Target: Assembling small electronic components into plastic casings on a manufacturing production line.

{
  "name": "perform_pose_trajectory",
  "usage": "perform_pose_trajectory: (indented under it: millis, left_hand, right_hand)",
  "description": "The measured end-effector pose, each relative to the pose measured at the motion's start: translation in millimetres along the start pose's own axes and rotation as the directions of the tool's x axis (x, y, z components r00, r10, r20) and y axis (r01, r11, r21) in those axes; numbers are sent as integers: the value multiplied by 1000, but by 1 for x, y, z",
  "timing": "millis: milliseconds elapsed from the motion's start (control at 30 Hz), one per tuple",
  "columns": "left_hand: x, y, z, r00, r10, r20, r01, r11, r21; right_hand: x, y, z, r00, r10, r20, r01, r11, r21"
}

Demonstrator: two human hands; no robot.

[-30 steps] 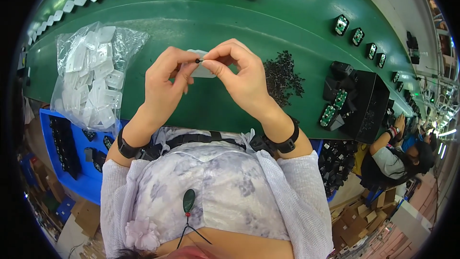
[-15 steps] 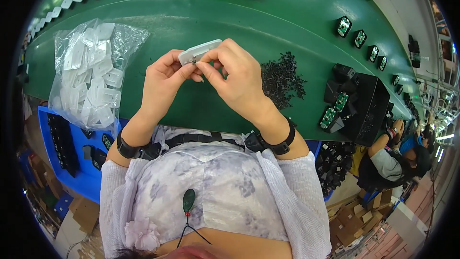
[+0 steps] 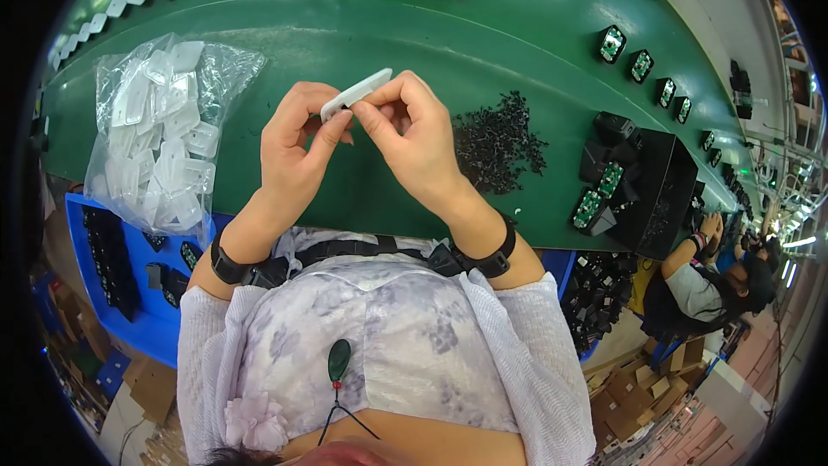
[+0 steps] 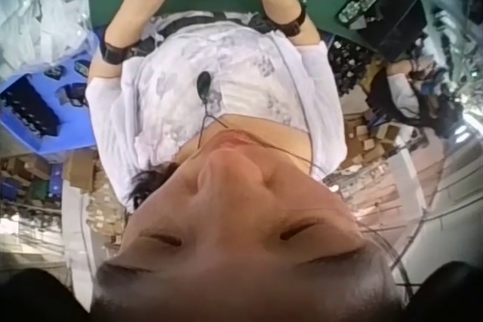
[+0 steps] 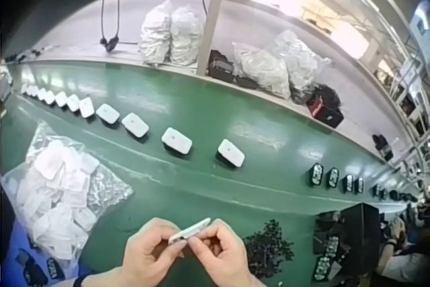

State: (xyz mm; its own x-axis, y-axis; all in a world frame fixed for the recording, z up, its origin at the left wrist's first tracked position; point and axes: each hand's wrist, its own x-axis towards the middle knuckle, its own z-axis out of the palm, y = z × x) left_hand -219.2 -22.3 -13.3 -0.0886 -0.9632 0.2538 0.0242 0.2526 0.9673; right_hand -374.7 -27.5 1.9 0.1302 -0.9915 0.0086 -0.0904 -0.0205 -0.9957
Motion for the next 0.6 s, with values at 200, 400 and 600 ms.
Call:
perform_pose_trajectory:
  millis: [200, 400, 600]
  left_hand:
    - [-4, 5, -2, 982, -184, 39, 187, 932, -312]
    - [-1, 8, 5, 941, -287, 178, 333, 878, -343]
    - [6, 6, 5, 887, -340, 314, 417, 881, -224]
  right_hand:
    - [-1, 2, -13, 989, -83, -123, 88, 995, 38]
    - [1, -10, -33, 992, 66, 107, -65, 998, -9]
    - [4, -12, -44, 982, 139, 131, -130, 988, -78]
